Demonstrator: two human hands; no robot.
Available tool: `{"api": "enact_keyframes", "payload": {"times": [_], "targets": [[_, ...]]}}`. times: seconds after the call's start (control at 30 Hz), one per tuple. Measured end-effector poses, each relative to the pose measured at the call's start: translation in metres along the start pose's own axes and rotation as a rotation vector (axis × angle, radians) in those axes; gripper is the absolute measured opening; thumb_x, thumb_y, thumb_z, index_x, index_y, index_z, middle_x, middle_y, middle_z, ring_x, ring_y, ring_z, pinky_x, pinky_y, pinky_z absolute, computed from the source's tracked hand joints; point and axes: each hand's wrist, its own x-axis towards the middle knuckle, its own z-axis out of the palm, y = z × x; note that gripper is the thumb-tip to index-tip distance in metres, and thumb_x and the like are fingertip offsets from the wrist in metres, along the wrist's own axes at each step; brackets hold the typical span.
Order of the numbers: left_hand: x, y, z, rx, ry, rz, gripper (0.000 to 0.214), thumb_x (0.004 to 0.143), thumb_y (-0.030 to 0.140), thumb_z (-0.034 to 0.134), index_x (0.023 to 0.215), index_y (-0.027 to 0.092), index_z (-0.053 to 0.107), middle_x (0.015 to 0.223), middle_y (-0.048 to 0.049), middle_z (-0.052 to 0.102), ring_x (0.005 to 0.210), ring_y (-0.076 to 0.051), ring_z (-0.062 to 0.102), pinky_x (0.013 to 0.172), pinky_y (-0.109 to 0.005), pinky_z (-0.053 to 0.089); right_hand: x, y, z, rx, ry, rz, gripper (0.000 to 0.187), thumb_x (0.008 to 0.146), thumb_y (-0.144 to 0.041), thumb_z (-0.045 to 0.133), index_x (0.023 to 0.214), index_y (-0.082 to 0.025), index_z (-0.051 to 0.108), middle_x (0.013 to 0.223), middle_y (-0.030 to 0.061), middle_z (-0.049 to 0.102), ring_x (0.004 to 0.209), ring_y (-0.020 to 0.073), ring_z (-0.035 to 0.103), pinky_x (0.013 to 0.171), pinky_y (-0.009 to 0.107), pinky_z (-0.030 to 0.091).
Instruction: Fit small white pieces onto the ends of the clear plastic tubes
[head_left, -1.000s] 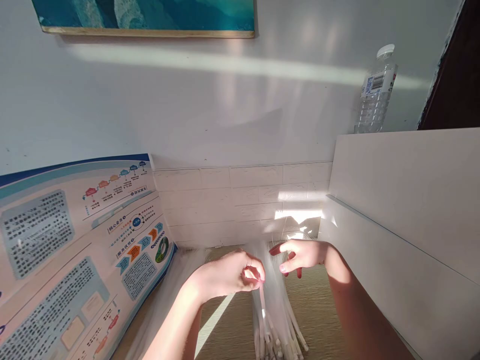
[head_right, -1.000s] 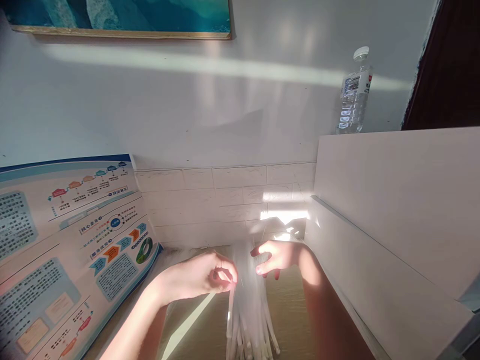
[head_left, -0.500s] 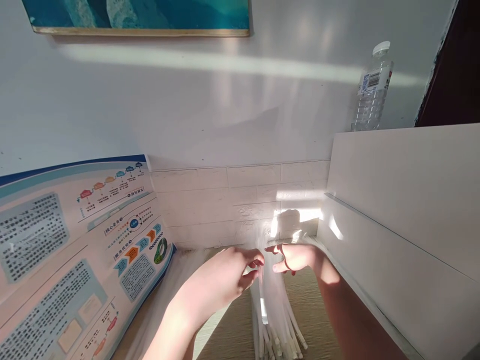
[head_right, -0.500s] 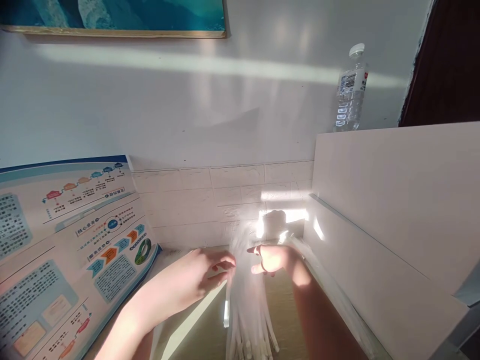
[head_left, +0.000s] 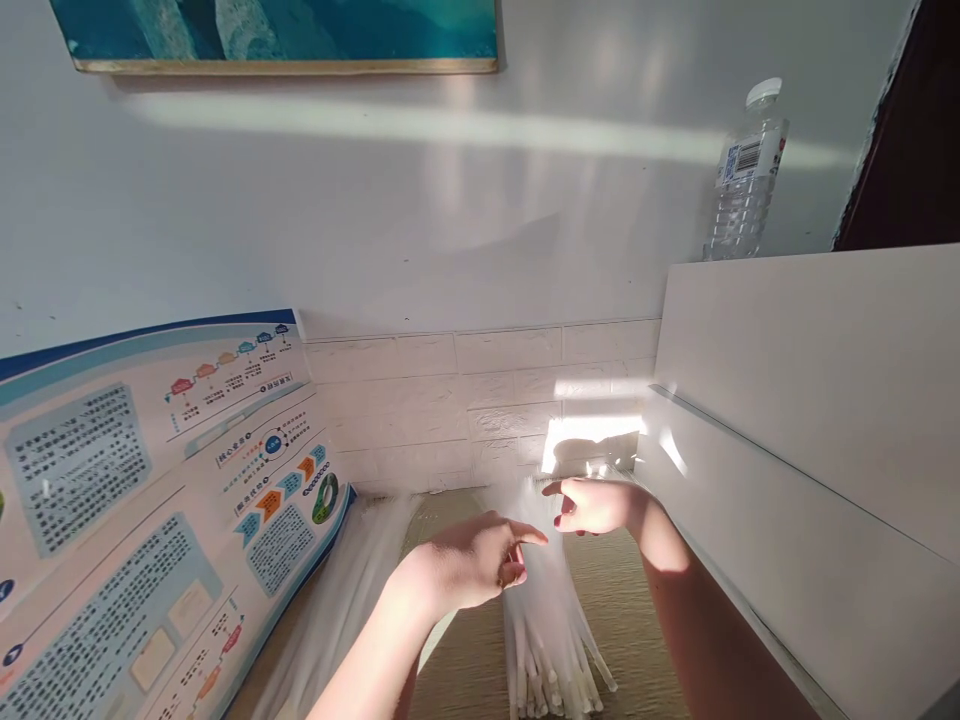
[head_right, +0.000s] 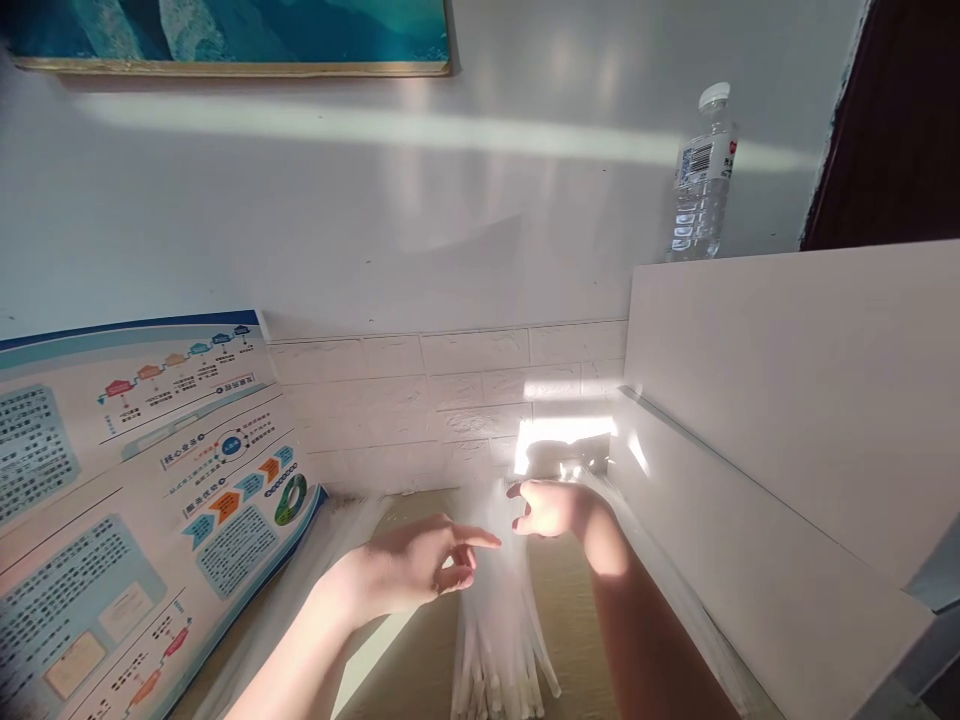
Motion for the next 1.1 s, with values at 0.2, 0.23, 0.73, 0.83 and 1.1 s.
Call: {"api": "enact_keyframes", "payload": {"times": [0.2,0.23,0.73,0.83,1.1], "targets": [[-0.021,-0.001,-0.022,-0.066,-0.002,-0.120,0.063,0.088,0.041,0.059,0.149,0.026,0.051,0.110,-0.0060,0.075,0.093,-0.023,0.069,0.078,-0.030,0.048,0.014,-0.016,0.025,0.128,-0.282,0.071,0.052,0.070,-0.034,0.076,0.114,-0.014,0.057,0.072,0.0082,0.072,0.064,0.0270,0.072,0.052,0.031,0.054],[-0.024,-0.001,-0.024,-0.073,0.014,-0.134,0.065,0.088,0.043,0.059,0.150,0.024,0.049,0.111,-0.0063,0.074,0.093,-0.023,0.069,0.077,-0.030,0.047,0.018,-0.019,0.031,0.131,-0.296,0.081,0.050,0.067,-0.030,0.078,0.109,-0.015,0.057,0.068,0.0079,0.071,0.060,0.0275,0.071,0.051,0.031,0.054],[-0.066,-0.022,-0.008,-0.124,0.160,-0.132,0.054,0.095,0.053,0.049,0.142,0.027,0.055,0.102,-0.0033,0.073,0.083,-0.018,0.065,0.073,-0.028,0.045,0.013,-0.037,0.037,0.139,-0.276,-0.001,0.021,0.071,-0.015,0.061,0.085,-0.021,0.045,0.066,0.0048,0.072,0.069,0.0281,0.075,0.060,0.030,0.053],[-0.087,-0.062,0.018,-0.039,0.435,-0.330,0.044,0.095,0.053,0.045,0.124,0.025,0.063,0.089,-0.0018,0.069,0.078,-0.018,0.062,0.072,-0.029,0.043,0.022,-0.035,0.046,0.049,-0.321,0.023,0.016,0.069,-0.015,0.061,0.071,-0.020,0.046,0.059,0.0077,0.069,0.063,0.0313,0.074,0.056,0.032,0.051],[-0.127,-0.123,0.094,0.103,0.660,-0.663,0.028,0.087,0.047,0.049,0.083,0.022,0.060,0.069,0.0005,0.055,0.066,-0.018,0.058,0.067,-0.029,0.042,0.015,-0.028,0.035,0.071,-0.225,-0.020,0.022,0.078,-0.025,0.055,0.088,-0.022,0.036,0.069,0.0039,0.073,0.059,0.0257,0.073,0.053,0.029,0.050]]}}
